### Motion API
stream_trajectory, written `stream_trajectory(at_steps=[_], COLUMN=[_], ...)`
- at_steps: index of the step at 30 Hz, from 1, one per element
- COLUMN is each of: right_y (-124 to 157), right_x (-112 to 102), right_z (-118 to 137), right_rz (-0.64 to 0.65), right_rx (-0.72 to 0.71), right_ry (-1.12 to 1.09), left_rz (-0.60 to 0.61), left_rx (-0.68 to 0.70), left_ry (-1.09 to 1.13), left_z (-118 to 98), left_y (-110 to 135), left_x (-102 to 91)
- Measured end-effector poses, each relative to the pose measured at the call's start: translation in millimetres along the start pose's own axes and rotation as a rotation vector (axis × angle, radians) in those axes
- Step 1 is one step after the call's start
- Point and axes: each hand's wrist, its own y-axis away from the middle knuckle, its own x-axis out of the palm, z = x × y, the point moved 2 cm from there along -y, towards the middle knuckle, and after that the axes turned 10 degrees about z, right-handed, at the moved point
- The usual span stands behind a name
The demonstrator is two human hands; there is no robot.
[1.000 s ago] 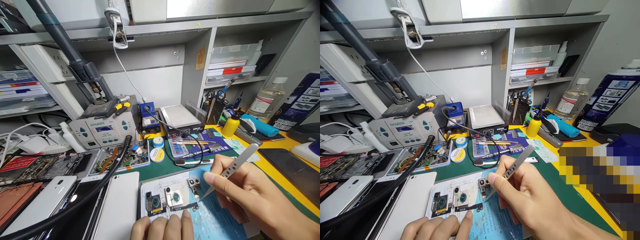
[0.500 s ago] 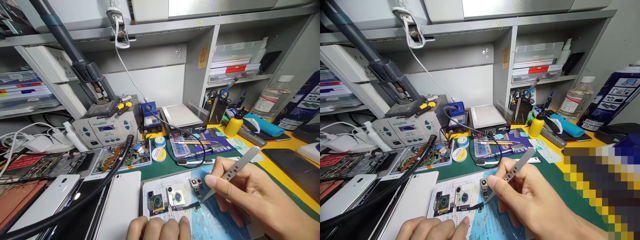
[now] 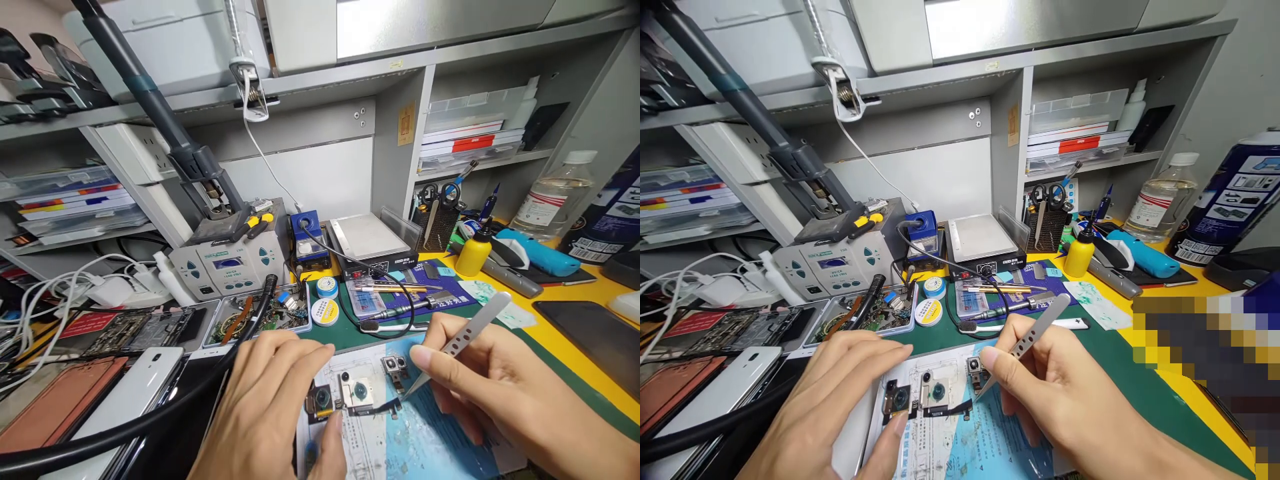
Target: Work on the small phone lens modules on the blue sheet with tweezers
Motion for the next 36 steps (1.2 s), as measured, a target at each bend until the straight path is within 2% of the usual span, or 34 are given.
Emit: stream_trajectory(at_steps=[4, 9, 12, 16, 22, 31, 33, 36], right_y=[-3, -7, -8, -11, -13, -10, -10, -8], right_x=[-5, -8, -9, -12, -13, -17, -17, -13], right_z=[-4, -5, -3, -5, -5, 5, 8, 8], right_rz=[-0.007, -0.003, -0.001, -0.017, -0.026, -0.03, -0.015, 0.052], right_rx=[-0.007, 0.042, 0.016, -0.003, -0.021, -0.075, -0.1, -0.063], right_ry=[-0.004, -0.008, -0.065, -0.19, -0.243, -0.385, -0.445, -0.491], left_rz=[0.066, 0.222, 0.267, 0.28, 0.295, 0.289, 0.249, 0.151], left_rx=[-0.009, -0.022, -0.016, -0.009, -0.055, -0.366, -0.423, -0.485], left_ry=[0.045, 0.136, 0.186, 0.201, 0.282, 0.458, 0.495, 0.546], left_z=[4, 13, 14, 12, 15, 15, 13, 10], left_y=[-9, -14, -17, -19, -19, -33, -39, -45], left_x=[-7.1, -13.7, -14.9, -14.0, -12.5, -21.9, -23.4, -23.5])
